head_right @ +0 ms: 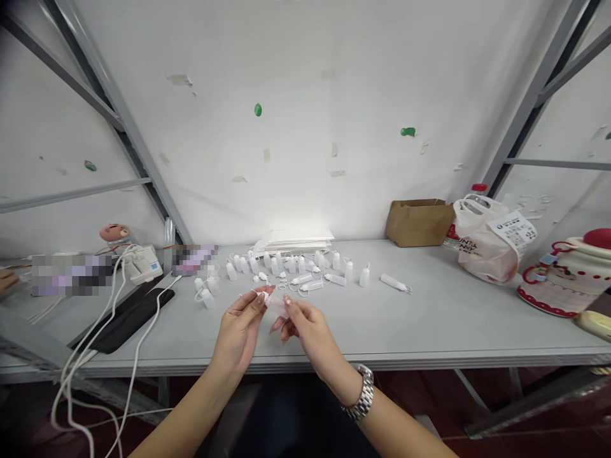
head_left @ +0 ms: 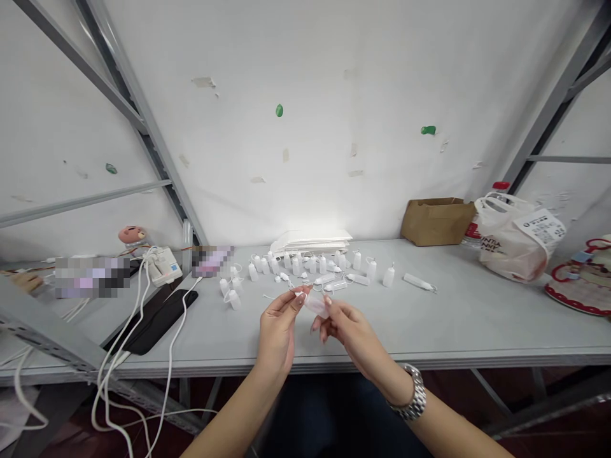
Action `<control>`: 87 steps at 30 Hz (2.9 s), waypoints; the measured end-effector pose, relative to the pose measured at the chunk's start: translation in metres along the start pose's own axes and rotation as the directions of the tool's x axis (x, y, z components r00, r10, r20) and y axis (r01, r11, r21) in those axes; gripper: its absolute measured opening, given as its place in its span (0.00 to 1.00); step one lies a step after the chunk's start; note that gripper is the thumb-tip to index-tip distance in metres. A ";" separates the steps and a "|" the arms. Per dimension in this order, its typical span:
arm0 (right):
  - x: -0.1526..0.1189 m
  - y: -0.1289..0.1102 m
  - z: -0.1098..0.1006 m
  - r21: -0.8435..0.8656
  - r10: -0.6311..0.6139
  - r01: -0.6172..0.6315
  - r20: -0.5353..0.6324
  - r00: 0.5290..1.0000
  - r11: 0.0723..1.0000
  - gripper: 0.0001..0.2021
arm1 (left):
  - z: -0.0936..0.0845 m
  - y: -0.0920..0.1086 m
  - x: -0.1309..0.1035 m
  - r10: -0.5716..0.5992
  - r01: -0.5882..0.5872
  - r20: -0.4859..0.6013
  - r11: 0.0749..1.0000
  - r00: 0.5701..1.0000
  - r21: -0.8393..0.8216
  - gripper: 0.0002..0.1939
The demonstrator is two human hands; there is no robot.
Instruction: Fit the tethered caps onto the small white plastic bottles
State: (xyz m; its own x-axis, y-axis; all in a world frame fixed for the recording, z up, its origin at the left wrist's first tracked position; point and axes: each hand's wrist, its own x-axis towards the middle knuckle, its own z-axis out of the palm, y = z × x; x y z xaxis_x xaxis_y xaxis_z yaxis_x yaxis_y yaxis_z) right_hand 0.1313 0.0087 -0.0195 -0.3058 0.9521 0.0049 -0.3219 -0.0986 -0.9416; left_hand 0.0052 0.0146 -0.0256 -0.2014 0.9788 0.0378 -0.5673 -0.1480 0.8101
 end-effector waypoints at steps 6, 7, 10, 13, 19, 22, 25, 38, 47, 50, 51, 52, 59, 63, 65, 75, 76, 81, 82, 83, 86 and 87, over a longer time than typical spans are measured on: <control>-0.002 -0.003 0.000 -0.047 -0.020 0.021 0.005 1.000 0.999 0.18 | -0.001 0.006 0.003 -0.025 0.023 0.029 0.999 0.999 0.038 0.08; -0.003 -0.004 -0.001 -0.013 0.038 -0.037 0.068 0.997 0.999 0.19 | -0.001 0.009 0.003 -0.042 0.040 0.048 0.998 0.998 0.040 0.08; -0.003 -0.005 -0.003 0.018 0.134 -0.139 0.178 0.975 0.990 0.25 | -0.002 0.014 0.004 -0.070 0.065 0.077 0.996 0.995 0.066 0.08; -0.001 0.002 -0.003 -0.075 0.013 -0.009 0.050 0.999 0.997 0.20 | -0.003 0.015 0.003 -0.029 0.025 0.046 0.996 0.999 0.082 0.07; -0.003 0.004 -0.001 -0.176 -0.139 0.130 -0.041 0.989 0.976 0.14 | -0.003 0.013 0.003 -0.025 0.024 0.062 0.999 0.998 0.028 0.05; -0.006 -0.004 -0.003 0.046 0.070 -0.081 0.196 0.978 0.996 0.19 | -0.002 0.018 0.003 -0.033 0.028 0.150 0.999 0.988 0.036 0.05; -0.006 -0.006 -0.003 0.070 0.132 -0.156 0.272 0.953 0.985 0.24 | -0.002 0.022 0.003 -0.034 0.023 0.174 0.998 0.984 0.067 0.05; -0.007 -0.007 -0.004 0.088 0.060 -0.082 0.232 0.971 0.993 0.13 | -0.004 0.020 0.002 -0.001 -0.018 0.192 0.995 0.981 0.102 0.06; -0.012 -0.005 0.001 0.403 0.252 -0.509 0.539 0.804 0.760 0.13 | -0.005 0.038 0.001 -0.072 -0.011 0.333 0.970 0.940 0.242 0.05; -0.012 -0.010 -0.002 0.393 0.222 -0.432 0.477 0.850 0.811 0.13 | -0.005 0.045 0.002 -0.156 0.002 0.351 0.915 0.923 0.404 0.07; -0.012 -0.012 -0.003 0.381 0.208 -0.395 0.447 0.870 0.836 0.13 | -0.005 0.048 0.002 -0.187 0.006 0.360 0.894 0.914 0.449 0.08; -0.011 -0.014 -0.005 0.367 0.192 -0.356 0.414 0.890 0.859 0.13 | -0.006 0.050 0.002 -0.207 0.002 0.369 0.875 0.906 0.485 0.08; -0.010 -0.025 -0.017 0.225 0.078 -0.142 0.269 0.960 0.964 0.15 | -0.014 0.061 0.001 -0.179 -0.090 0.385 0.806 0.906 0.585 0.06; -0.012 -0.034 -0.019 -0.022 -0.041 0.044 0.121 0.992 0.999 0.14 | -0.013 0.063 0.003 -0.189 0.044 0.272 0.885 0.943 0.463 0.12; -0.015 -0.038 -0.018 -0.179 -0.108 0.114 0.042 0.993 0.977 0.13 | -0.013 0.061 0.004 -0.237 0.157 0.199 0.924 0.951 0.349 0.11; -0.031 -0.036 -0.011 -0.601 -0.382 0.291 -0.026 0.924 0.744 0.10 | -0.006 0.047 -0.001 -0.333 0.325 0.132 0.942 0.934 0.079 0.09; -0.032 -0.035 -0.011 -0.628 -0.402 0.304 -0.015 0.915 0.716 0.09 | -0.006 0.047 -0.001 -0.333 0.324 0.138 0.943 0.933 0.083 0.08; -0.032 -0.033 -0.011 -0.703 -0.461 0.353 0.040 0.886 0.617 0.08 | -0.004 0.046 -0.003 -0.306 0.287 0.145 0.948 0.941 0.134 0.08; -0.032 -0.033 -0.011 -0.709 -0.464 0.357 0.048 0.885 0.608 0.08 | -0.004 0.046 -0.004 -0.296 0.276 0.142 0.950 0.945 0.144 0.08; -0.032 -0.033 -0.011 -0.713 -0.465 0.361 0.055 0.884 0.602 0.08 | -0.004 0.046 -0.004 -0.289 0.267 0.140 0.951 0.947 0.153 0.09; -0.033 -0.033 -0.010 -0.716 -0.464 0.367 0.067 0.883 0.594 0.08 | -0.003 0.046 -0.004 -0.285 0.262 0.134 0.950 0.949 0.170 0.09; -0.033 -0.033 -0.010 -0.716 -0.466 0.370 0.070 0.882 0.592 0.07 | -0.003 0.046 -0.004 -0.286 0.261 0.134 0.950 0.949 0.173 0.10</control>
State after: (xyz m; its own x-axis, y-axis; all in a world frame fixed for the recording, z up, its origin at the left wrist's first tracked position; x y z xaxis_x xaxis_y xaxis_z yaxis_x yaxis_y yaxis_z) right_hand 0.1614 -0.0167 0.0081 -0.1822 0.8653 0.4670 0.3379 0.5011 -0.7967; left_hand -0.0226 0.0030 0.0101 0.0777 0.9900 -0.1174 -0.4528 0.1399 0.8806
